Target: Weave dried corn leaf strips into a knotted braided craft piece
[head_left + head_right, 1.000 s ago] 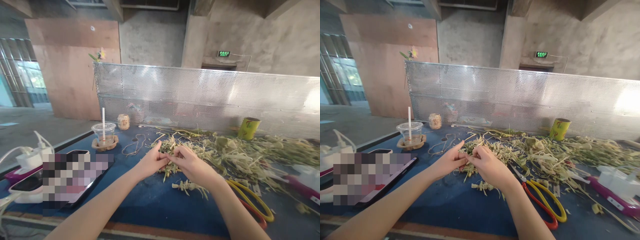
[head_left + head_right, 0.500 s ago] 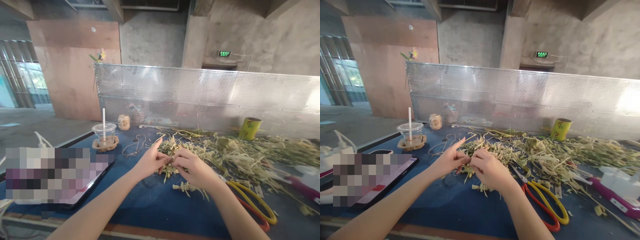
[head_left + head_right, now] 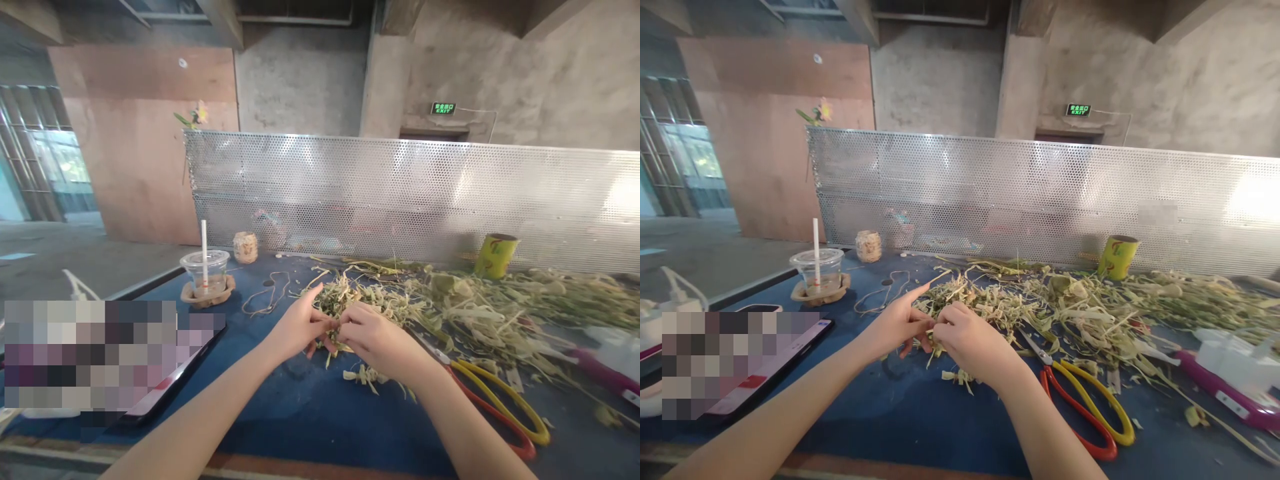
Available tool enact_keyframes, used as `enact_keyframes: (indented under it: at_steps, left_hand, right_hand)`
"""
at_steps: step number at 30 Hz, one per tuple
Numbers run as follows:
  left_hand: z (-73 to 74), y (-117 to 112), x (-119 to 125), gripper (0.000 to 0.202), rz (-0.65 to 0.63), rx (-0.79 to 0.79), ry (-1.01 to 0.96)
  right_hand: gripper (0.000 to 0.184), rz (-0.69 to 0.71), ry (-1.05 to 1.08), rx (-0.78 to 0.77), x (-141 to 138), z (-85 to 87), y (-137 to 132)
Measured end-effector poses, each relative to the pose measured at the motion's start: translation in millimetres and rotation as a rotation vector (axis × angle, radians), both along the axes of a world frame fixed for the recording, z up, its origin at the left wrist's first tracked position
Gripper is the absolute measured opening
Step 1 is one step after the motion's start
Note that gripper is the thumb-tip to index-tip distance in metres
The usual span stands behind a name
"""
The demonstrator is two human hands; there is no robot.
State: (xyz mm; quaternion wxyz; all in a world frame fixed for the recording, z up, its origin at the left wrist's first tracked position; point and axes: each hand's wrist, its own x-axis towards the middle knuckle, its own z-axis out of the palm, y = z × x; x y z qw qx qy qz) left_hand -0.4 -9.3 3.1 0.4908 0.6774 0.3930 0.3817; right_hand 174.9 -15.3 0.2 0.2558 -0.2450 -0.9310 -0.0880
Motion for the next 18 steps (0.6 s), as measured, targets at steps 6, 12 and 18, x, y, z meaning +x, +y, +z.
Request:
enact_keyframes:
  at_steps: [6,12,18]
  left_hand:
    - [-4.4,3.3,-0.8,0.096,0.019,-0.03,-0.031]
    - [-4.7,2.0,2.6,0.1,0.048,-0.023,-0.05]
    - [-4.5,-0.5,3.8,0.1,0.059,0.02,-0.019]
  right_hand:
    - [0.019,-0.071,0.038,0.039,-6.8,-0.6,-3.4]
    - [0.013,-0.073,0.139,-0.094,-9.1,-5.7,-3.4]
    - [0.017,-0.072,0.337,-0.399,-10.7,-9.2,1.2]
